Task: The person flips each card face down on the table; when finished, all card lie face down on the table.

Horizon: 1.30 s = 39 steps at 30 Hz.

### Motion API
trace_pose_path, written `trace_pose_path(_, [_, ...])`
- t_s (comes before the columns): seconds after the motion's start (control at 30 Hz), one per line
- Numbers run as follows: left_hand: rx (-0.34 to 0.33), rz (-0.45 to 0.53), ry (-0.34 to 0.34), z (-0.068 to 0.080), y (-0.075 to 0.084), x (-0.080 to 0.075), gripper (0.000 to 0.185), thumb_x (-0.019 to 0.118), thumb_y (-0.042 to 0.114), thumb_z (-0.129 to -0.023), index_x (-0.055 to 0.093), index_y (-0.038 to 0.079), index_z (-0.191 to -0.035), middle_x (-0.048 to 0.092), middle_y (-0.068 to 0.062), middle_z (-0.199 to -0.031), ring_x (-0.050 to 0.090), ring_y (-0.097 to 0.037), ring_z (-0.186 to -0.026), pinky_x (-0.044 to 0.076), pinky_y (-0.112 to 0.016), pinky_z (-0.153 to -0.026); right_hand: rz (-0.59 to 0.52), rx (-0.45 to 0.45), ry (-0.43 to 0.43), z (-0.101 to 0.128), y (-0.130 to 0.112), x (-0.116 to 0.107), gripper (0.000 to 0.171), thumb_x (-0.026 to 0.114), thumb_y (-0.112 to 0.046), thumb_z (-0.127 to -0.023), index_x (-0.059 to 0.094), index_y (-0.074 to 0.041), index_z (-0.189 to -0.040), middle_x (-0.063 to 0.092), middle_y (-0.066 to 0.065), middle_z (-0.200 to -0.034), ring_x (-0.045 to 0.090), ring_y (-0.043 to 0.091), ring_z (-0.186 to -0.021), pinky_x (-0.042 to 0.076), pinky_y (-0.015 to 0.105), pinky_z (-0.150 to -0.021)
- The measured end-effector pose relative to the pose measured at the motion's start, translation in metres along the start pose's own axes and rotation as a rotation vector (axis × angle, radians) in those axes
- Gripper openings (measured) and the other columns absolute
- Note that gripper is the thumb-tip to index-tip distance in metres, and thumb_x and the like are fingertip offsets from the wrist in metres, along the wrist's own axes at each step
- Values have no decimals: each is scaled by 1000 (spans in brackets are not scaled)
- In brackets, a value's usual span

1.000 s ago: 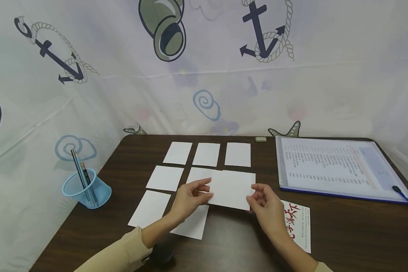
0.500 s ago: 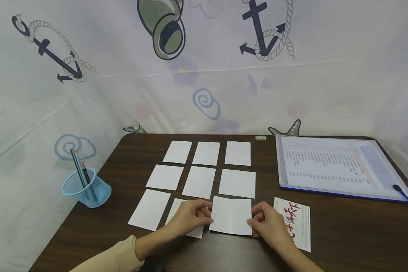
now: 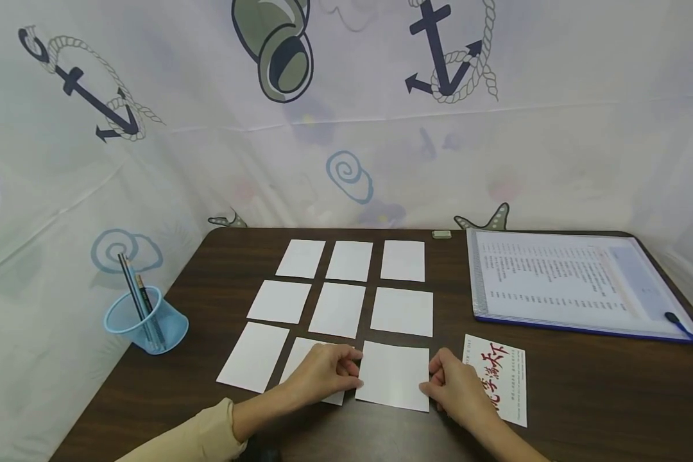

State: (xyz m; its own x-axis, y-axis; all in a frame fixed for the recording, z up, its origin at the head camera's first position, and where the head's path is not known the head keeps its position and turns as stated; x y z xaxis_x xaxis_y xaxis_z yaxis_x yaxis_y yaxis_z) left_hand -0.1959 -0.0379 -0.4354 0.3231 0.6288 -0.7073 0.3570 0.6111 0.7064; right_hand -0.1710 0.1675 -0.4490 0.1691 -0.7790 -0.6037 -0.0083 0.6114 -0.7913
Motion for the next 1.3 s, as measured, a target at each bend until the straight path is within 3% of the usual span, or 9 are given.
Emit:
trace_pose_path(0.57, [93, -202, -45, -11, 12, 8, 31, 79, 11, -73, 68, 2, -101, 65, 8, -68, 50, 7, -59, 40, -8, -54, 165, -26, 60, 4, -1, -12, 32, 77, -5, -72, 50, -7, -88, 46, -4, -60, 39, 6, -47, 33, 20, -43])
trace_pose_path(0.7, [97, -184, -57, -17, 17, 3, 31, 79, 14, -74, 68, 2, -100, 65, 8, -68, 49, 6, -57, 40, -10, -52, 108, -67, 84, 1, -5, -23, 30, 75, -6, -76, 50, -3, -94, 46, -3, -61, 40, 5, -44, 36, 20, -42])
trace_pose_path(0.83, [100, -119, -49, -31, 28, -3, 32, 78, 15, -76, 67, 3, -104, 64, 5, -71, 50, 3, -57, 42, -12, -50, 57, -113, 125, -8, -5, -47, 24, 71, -9, -82, 55, 0, -98, 49, -2, -63, 43, 4, -45, 39, 22, -42])
trace_pose_path(0.93, [110, -87, -79, -48, 40, 8, 37, 77, 18, -78, 65, 3, -109, 64, 5, -75, 53, 3, -59, 43, -12, -51, 63, -47, 149, -14, 11, -68, 23, 69, -10, -84, 58, 1, -101, 52, 1, -70, 47, 6, -50, 41, 23, -44])
trace_pose_path(1.03, [108, -62, -140, -66, 54, 30, 41, 77, 21, -78, 63, 4, -114, 64, 7, -75, 52, 5, -59, 42, -11, -51, 88, 23, 168, -10, 33, -87, 26, 69, -10, -84, 59, 3, -104, 55, 5, -78, 51, 7, -56, 46, 23, -47])
trace_pose_path(1.13, [89, -29, -185, -81, 66, 49, 46, 77, 21, -78, 61, 3, -117, 64, 8, -74, 51, 4, -58, 42, -11, -52, 134, 51, 180, -4, 52, -101, 31, 71, -11, -83, 58, 5, -106, 56, 6, -83, 52, 6, -63, 49, 23, -50])
trace_pose_path(1.3, [68, -17, -205, -99, 79, 72, 53, 80, 20, -75, 59, 4, -121, 62, 10, -69, 49, 3, -57, 40, -12, -52, 194, 72, 180, 3, 71, -114, 38, 73, -13, -80, 57, 7, -108, 54, 5, -82, 51, 6, -64, 49, 22, -52])
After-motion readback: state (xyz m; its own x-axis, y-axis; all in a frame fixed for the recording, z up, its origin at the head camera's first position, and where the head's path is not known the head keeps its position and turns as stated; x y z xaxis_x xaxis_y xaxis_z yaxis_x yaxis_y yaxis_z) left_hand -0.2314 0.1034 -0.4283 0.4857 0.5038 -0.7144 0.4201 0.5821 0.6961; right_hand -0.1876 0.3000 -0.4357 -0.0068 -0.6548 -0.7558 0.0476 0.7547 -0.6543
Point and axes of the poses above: each hand's wrist, its own z-axis away from the middle knuckle, its own x-axis out of the palm, y = z × x, the point moved 7 cm from there along -z, towards the middle knuckle
